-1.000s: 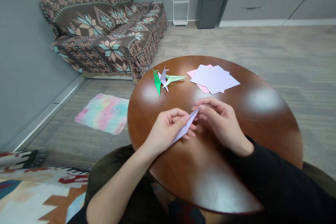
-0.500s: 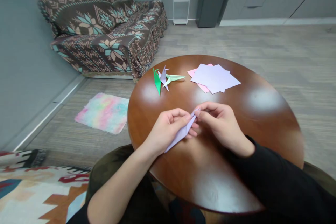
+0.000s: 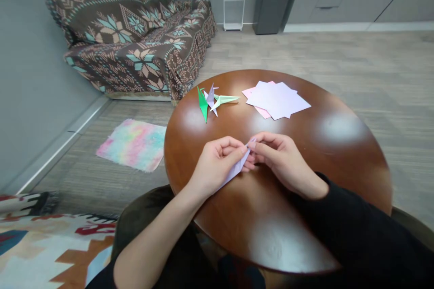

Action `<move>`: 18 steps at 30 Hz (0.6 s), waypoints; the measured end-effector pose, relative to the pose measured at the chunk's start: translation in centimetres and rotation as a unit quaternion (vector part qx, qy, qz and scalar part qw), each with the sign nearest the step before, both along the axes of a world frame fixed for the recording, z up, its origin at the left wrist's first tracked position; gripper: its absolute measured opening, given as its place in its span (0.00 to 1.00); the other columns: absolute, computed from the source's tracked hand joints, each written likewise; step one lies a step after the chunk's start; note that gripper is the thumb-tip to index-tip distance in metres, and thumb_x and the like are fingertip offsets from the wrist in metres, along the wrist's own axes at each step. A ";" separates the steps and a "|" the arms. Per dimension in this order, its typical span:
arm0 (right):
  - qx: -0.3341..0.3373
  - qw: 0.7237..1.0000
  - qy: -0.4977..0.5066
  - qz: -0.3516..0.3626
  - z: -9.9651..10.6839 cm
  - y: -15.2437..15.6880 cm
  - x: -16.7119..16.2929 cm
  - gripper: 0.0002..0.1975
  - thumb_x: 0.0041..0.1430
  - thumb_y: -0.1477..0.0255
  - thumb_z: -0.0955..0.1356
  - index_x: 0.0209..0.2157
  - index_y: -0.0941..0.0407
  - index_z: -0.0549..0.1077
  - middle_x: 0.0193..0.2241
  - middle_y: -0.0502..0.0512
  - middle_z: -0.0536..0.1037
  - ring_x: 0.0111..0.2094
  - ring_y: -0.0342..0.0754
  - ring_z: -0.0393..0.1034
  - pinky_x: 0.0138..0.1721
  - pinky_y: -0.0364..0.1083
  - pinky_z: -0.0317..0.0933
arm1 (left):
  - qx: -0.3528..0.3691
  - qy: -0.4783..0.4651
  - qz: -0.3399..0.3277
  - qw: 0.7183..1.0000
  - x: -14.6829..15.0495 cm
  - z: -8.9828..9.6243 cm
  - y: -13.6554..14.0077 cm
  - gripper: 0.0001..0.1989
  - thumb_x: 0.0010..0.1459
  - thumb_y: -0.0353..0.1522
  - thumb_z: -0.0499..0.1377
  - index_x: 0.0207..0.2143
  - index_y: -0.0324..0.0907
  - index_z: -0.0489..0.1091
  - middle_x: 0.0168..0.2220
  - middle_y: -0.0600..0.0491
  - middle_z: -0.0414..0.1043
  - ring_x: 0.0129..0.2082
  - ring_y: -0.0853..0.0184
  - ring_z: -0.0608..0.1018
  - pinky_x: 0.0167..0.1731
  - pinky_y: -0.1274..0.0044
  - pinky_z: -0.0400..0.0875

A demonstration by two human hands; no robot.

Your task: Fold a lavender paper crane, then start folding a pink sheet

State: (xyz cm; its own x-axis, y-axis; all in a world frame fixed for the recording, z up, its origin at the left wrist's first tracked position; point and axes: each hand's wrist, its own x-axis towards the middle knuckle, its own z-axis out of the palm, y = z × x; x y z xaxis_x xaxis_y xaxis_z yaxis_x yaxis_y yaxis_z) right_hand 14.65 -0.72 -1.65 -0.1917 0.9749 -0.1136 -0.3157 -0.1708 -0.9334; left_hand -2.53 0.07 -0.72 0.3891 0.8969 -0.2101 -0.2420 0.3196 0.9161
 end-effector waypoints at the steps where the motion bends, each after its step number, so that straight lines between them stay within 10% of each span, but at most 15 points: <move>1: 0.001 1.000 -0.003 -0.001 0.0 0.0 0.0 0.11 0.56 0.65 0.79 0.30 0.57 0.79 0.24 0.49 0.79 0.26 0.44 0.75 0.31 0.44 0.70 | 0.002 -0.002 -0.001 1.000 0.0 0.0 0.0 0.16 0.53 0.39 0.73 0.33 0.36 0.75 0.29 0.48 0.83 0.26 0.67 0.83 0.32 0.77 0.79; 18: 0.054 0.990 -0.116 -0.064 1.1 0.0 -0.3 0.19 0.50 0.55 0.79 0.27 0.57 0.79 0.19 0.49 0.76 0.20 0.41 0.67 0.23 0.42 0.64 | 0.020 0.011 -0.001 1.000 0.0 0.1 -0.1 0.15 0.55 0.38 0.72 0.34 0.36 0.75 0.31 0.47 0.84 0.28 0.66 0.85 0.34 0.77 0.80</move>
State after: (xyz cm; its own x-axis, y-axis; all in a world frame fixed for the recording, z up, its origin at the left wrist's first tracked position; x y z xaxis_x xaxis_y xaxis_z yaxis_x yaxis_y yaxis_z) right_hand 14.39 -0.73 -0.60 -0.0462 0.9984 -0.0338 -0.1043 -0.0385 -0.9938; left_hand -2.56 0.01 -0.67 0.3873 0.9036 -0.1831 -0.2205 0.2836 0.9332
